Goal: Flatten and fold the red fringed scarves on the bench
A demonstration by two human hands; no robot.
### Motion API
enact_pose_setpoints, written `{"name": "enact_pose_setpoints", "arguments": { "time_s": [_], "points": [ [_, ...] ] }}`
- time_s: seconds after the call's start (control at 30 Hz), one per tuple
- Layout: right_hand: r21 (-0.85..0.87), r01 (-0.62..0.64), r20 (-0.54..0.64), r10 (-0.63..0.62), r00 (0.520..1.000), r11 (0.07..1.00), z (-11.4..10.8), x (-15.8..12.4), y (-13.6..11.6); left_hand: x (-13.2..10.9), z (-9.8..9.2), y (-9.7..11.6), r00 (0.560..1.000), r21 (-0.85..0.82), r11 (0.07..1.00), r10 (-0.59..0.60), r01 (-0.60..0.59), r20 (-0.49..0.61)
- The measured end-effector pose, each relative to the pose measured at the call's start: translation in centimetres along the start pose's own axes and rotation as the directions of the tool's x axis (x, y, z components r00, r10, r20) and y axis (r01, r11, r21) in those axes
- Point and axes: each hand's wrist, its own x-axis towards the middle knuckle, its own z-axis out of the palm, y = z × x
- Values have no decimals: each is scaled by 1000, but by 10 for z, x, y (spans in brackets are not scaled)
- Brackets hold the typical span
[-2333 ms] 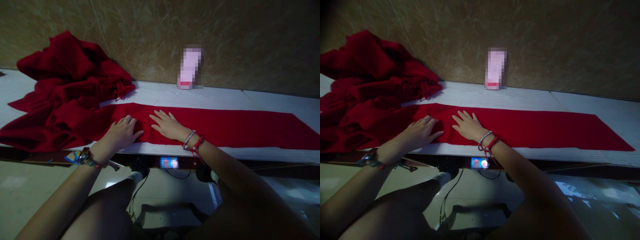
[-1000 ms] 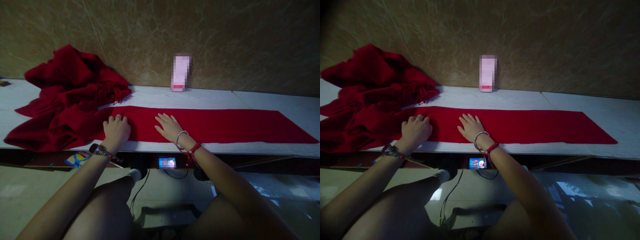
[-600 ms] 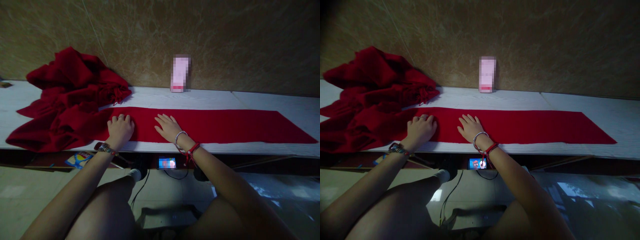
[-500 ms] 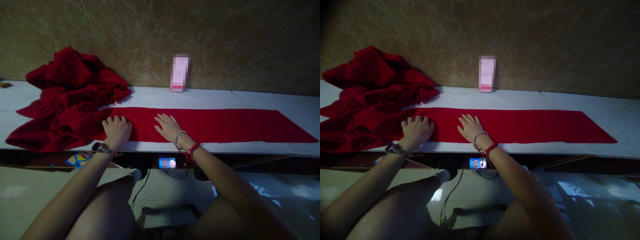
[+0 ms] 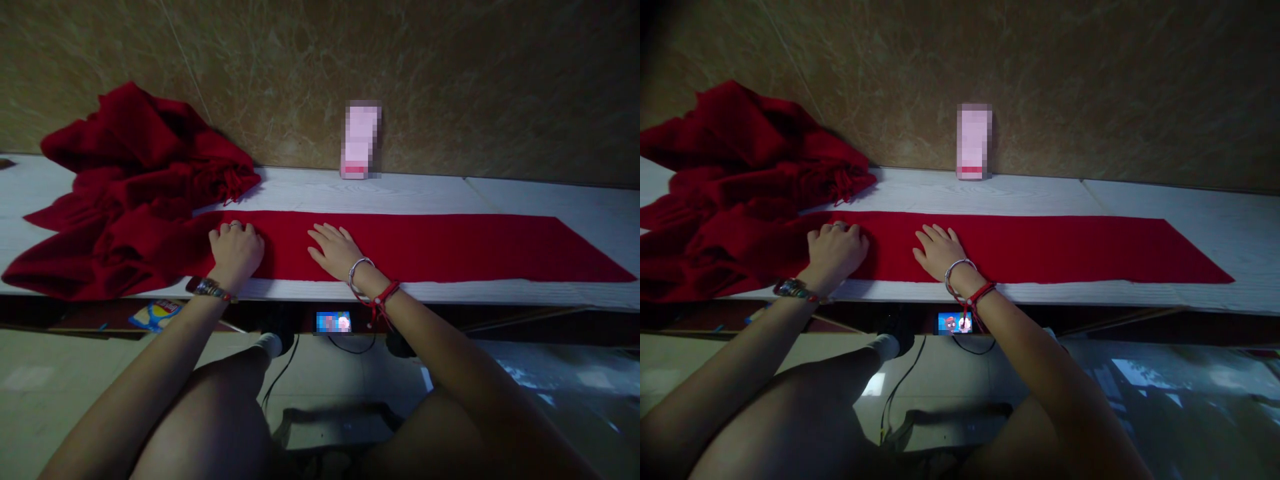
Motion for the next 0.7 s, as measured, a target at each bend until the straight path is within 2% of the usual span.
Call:
{"name": "enact_pose_setpoints", "arguments": {
  "time_s": [0.13, 0.2, 0.33, 0.4, 0.47, 0.6, 0.63, 0.7],
  "points": [
    [-3, 4, -8, -4, 1000, 1000, 0, 0, 0, -4, -2, 17, 973, -60, 971, 230, -229, -4],
    [-9, 4, -6, -4, 1000, 1000, 0, 0, 0, -3, -3, 19, 978, -50, 977, 208, -208, 12],
    [-16, 9, -8, -9, 1000, 1000, 1, 0, 0, 2, -1, 6, 1000, 19, 1000, 15, -15, 2],
    [-13, 9, -14, -9, 1000, 1000, 2, 0, 1, 1, 0, 2, 1000, 34, 999, -20, 20, 9],
    [-7, 8, -24, -8, 1000, 1000, 3, 0, 1, 0, 0, 4, 1000, 19, 1000, 18, -18, 8],
    [0, 10, -36, -10, 999, 1000, 3, 0, 1, -3, -1, 19, 966, -60, 964, 258, -259, -29],
    [-1, 9, -34, -9, 999, 1000, 3, 0, 1, -3, 0, 22, 958, -77, 955, 285, -287, -29],
    [-5, 6, -29, -6, 1000, 1000, 2, 0, 0, -1, 2, 22, 969, -90, 965, 248, -248, -14]
  ]
}}
